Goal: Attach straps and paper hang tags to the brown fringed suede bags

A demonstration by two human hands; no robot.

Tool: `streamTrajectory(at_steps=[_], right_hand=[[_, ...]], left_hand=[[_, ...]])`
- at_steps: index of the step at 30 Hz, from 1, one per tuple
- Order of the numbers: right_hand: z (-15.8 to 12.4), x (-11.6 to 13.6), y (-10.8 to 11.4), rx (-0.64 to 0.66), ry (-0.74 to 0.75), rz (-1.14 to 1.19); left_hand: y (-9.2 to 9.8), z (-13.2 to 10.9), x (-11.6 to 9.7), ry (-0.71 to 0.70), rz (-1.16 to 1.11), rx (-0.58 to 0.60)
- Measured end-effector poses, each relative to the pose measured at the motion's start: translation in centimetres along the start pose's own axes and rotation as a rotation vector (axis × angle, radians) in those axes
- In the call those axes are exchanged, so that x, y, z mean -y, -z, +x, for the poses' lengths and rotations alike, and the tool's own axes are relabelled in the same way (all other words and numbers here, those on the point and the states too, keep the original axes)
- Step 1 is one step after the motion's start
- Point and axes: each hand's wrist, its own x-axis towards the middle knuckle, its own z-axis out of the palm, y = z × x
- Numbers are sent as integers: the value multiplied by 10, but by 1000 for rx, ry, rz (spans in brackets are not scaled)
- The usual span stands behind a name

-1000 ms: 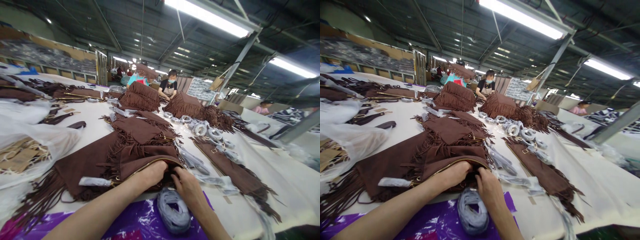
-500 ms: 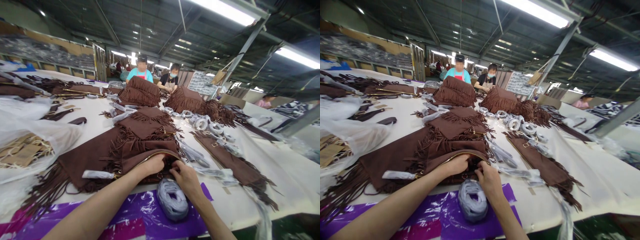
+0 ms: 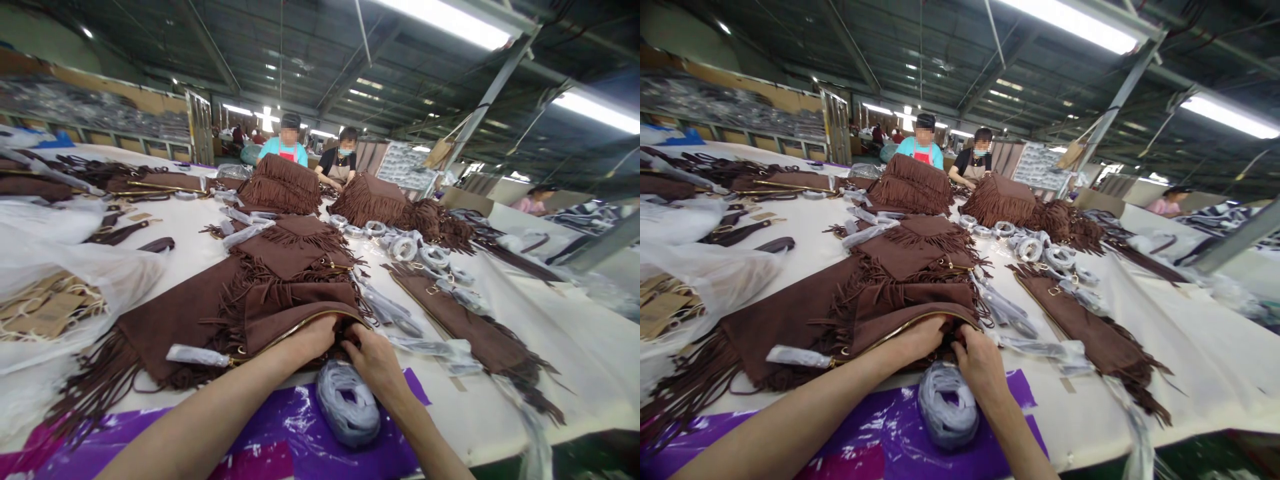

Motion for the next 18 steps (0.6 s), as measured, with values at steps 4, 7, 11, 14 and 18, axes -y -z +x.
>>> streamTrajectory(at_steps=[4,7,11,14,18], right_hand=[[-6,14,17,75,-77,315],[-10,24,24,71,-153,564],[-10,33,17,-28,-176,795],[-9,36,10,-132,-153,891],[-9,37,6,-228,-107,932]], left_hand=[[27,-19,-28,-53,187,85],[52,-38,-57,-98,440,74],[63,-48,-77,-204,359,-13],[47,-42,-67,-160,-42,82],[16,-26,-46,16,-618,169]])
